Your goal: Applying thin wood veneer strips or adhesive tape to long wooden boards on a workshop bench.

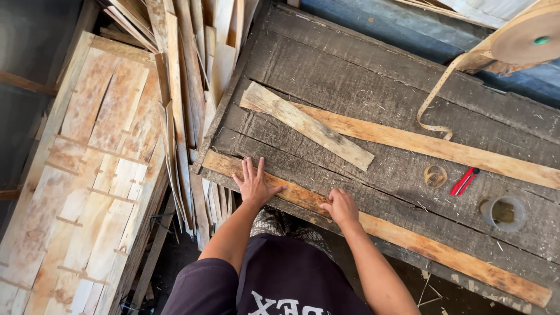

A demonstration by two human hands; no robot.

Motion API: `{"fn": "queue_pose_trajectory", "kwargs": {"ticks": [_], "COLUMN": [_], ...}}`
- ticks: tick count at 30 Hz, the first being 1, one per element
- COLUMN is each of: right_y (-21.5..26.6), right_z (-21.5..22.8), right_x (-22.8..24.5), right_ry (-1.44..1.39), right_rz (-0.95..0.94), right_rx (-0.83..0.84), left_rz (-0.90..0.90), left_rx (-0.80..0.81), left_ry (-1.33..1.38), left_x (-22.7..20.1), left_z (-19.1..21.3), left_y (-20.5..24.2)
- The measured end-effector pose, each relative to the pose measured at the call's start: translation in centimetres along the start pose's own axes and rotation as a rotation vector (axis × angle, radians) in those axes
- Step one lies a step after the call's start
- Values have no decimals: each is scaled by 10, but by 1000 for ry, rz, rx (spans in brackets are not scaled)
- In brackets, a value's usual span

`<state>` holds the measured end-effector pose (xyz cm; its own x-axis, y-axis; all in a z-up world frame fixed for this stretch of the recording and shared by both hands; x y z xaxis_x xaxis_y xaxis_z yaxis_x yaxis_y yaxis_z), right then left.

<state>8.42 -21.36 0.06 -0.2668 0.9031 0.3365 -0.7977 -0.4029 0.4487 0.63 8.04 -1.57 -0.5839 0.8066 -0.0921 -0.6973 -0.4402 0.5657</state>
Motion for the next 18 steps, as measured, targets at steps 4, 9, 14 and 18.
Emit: {"fn": "queue_pose_trajectory", "kwargs": {"ticks": [4,9,14,18], "right_y": [0,-1,-5,-14], "right_z": [3,2,9,22], "right_x": [-2,-3,-2,4], "right_ry": [-14,-8,-17,-88], "right_rz": [-12,6,-47,-83], "right_rx": [-5,-12,40,27], "left_rz": [-8,22,-13,-162], "left_rx": [-42,-27,-199,-307], "left_ry": [0,100,155,297], "left_x": [-2,-4,-15,-39], "left_z": [-5,13,-6,30], "left_y": [-2,9,-22,-28]}}
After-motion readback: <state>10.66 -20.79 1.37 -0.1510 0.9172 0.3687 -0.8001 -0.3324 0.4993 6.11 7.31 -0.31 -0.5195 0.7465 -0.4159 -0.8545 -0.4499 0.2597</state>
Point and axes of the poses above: each hand's wrist, its own y-axis away from the middle knuckle, its own z-axis out of the back of the hand, x = y × z, the point moved 9 cm from there along -y, towards the middle knuckle, and after that the axes turned 4 degrees about z, right-handed, at the moved point
